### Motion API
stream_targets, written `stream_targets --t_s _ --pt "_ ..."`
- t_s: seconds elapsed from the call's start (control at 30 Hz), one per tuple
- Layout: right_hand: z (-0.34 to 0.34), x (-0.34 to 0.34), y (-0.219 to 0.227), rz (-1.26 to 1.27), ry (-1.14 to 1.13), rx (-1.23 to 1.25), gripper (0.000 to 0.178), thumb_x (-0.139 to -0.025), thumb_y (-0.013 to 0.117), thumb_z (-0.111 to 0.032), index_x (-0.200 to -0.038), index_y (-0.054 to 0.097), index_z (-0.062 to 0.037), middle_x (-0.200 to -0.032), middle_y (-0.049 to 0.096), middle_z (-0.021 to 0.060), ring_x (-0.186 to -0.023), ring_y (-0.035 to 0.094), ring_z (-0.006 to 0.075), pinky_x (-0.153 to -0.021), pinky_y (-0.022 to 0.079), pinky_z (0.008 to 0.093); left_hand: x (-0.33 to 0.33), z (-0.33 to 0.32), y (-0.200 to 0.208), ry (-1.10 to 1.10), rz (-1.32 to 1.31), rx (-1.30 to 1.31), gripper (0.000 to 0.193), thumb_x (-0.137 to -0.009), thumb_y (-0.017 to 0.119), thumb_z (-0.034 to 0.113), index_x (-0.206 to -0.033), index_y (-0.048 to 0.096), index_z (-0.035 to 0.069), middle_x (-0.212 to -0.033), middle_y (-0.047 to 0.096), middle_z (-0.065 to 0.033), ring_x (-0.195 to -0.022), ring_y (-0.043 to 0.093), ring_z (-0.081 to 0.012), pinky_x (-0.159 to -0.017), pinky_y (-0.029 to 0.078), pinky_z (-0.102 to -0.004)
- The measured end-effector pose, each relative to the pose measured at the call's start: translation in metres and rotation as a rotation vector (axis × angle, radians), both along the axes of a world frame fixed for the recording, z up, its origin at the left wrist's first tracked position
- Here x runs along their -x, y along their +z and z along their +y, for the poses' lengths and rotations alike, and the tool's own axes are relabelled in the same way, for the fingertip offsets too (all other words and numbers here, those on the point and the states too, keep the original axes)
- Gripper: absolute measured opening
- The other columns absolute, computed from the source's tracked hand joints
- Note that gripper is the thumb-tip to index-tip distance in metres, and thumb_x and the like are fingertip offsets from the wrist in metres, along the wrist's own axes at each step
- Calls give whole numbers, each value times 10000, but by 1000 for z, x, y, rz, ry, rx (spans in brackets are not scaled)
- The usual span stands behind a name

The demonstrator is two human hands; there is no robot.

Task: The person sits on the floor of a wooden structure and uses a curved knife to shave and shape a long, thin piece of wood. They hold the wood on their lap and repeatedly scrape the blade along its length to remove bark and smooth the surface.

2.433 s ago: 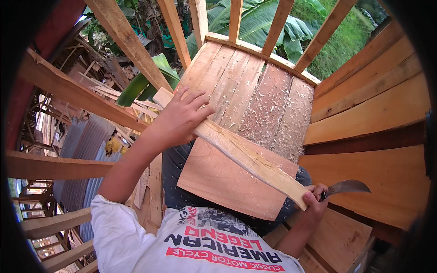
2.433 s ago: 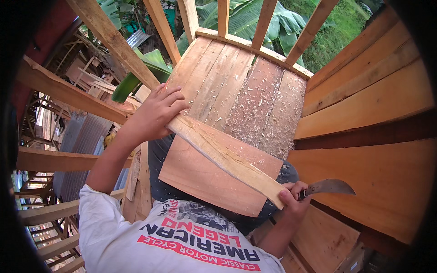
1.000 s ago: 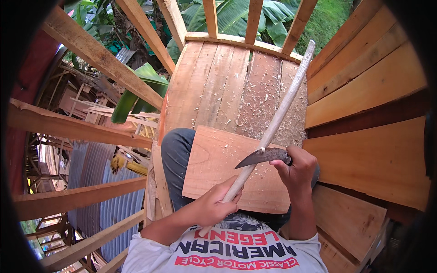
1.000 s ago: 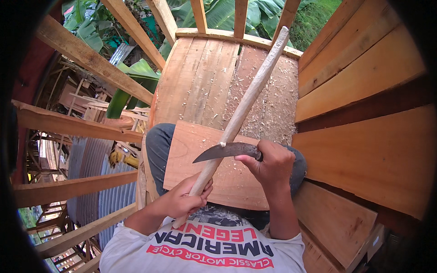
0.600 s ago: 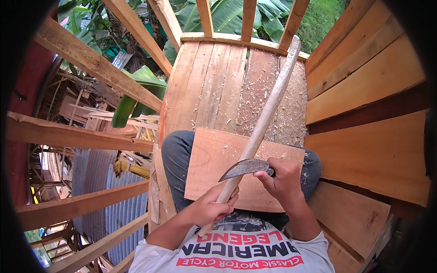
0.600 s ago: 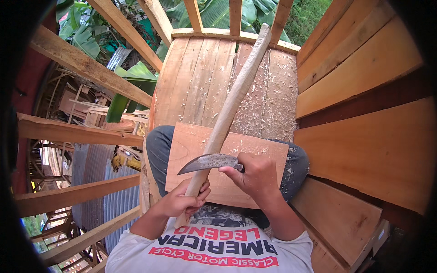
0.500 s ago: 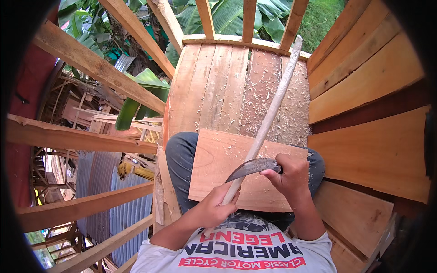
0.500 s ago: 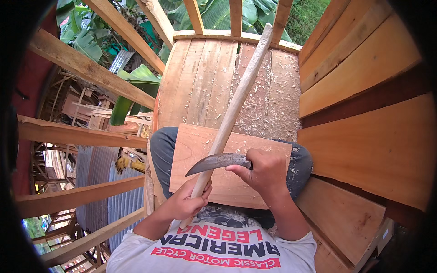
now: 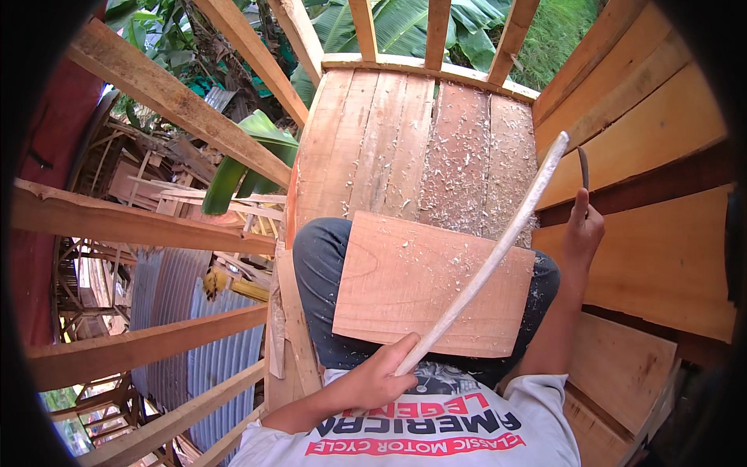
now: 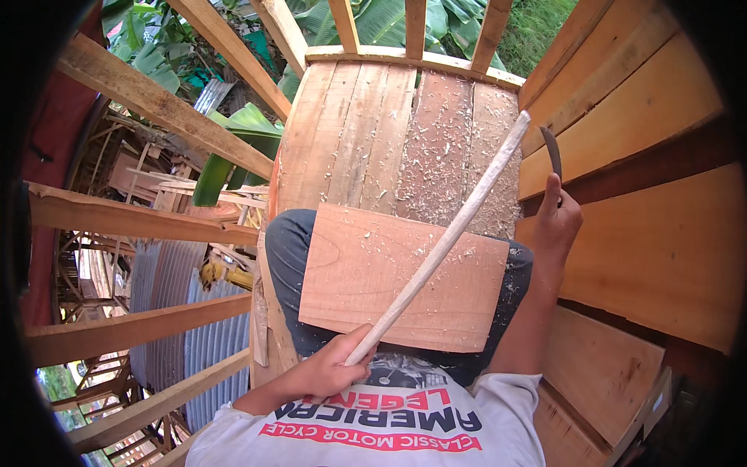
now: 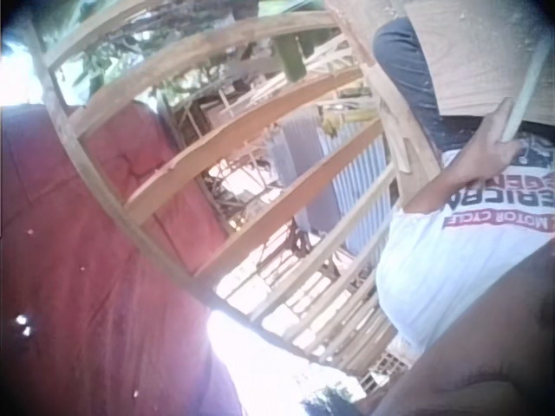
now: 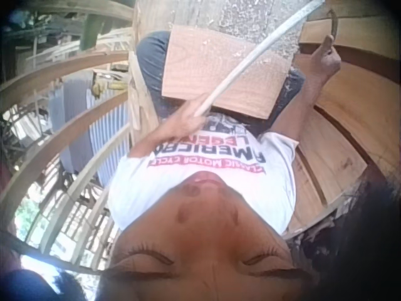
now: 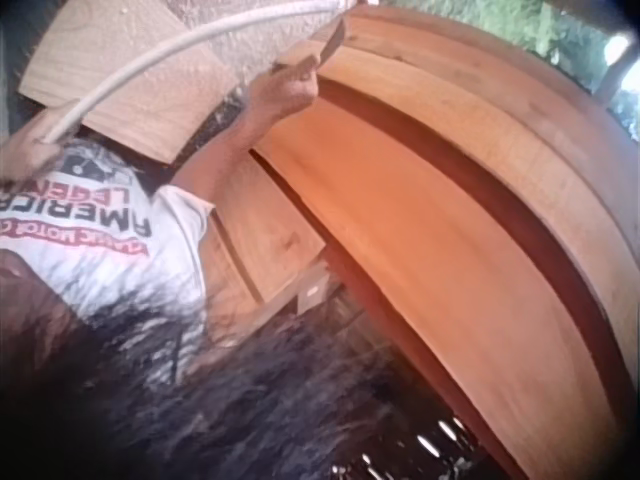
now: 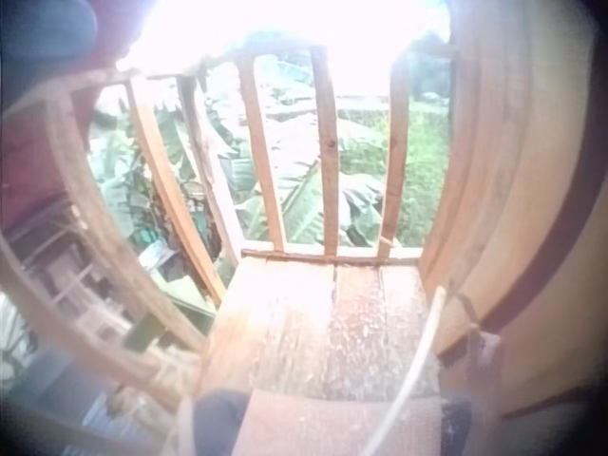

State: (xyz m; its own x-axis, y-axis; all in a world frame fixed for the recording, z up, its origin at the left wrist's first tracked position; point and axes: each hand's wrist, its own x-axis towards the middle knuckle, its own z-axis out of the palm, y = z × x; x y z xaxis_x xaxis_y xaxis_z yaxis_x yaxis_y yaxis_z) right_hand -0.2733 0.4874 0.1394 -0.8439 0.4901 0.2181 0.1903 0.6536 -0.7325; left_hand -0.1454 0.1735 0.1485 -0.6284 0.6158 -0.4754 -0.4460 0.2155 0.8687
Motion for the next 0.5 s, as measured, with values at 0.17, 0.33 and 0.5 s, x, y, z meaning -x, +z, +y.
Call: stream_targets --t_s 0.17,0.33,0.5 --pt "-60 -36 0 59 418 -154 594 -806 624 -549 -573 485 -20 -482 453 143 -445 496 323 -443 372 370 35 -13 2 186 -282 -237 218 -753 481 -14 -910 351 62 -681 370 9 -426 359 -44 -364 300 -194" --pt "-94 -63 -8 50 620 -168 574 -735 674 -568 -569 487 -51 -485 442 110 -437 490 290 -443 383 384 39 5 13 89 -198 -211 212 -748 479 -1 -883 331 67 -719 370 -8 -441 365 -50 -378 301 -196" --pt "-73 -35 -14 217 540 -359 632 -793 608 -592 -567 466 -19 -464 436 101 -409 436 260 -440 359 382 33 3 15 54 -142 -138 224 -742 478 0 -914 344 54 -728 370 -10 -458 366 -53 -391 314 -208"
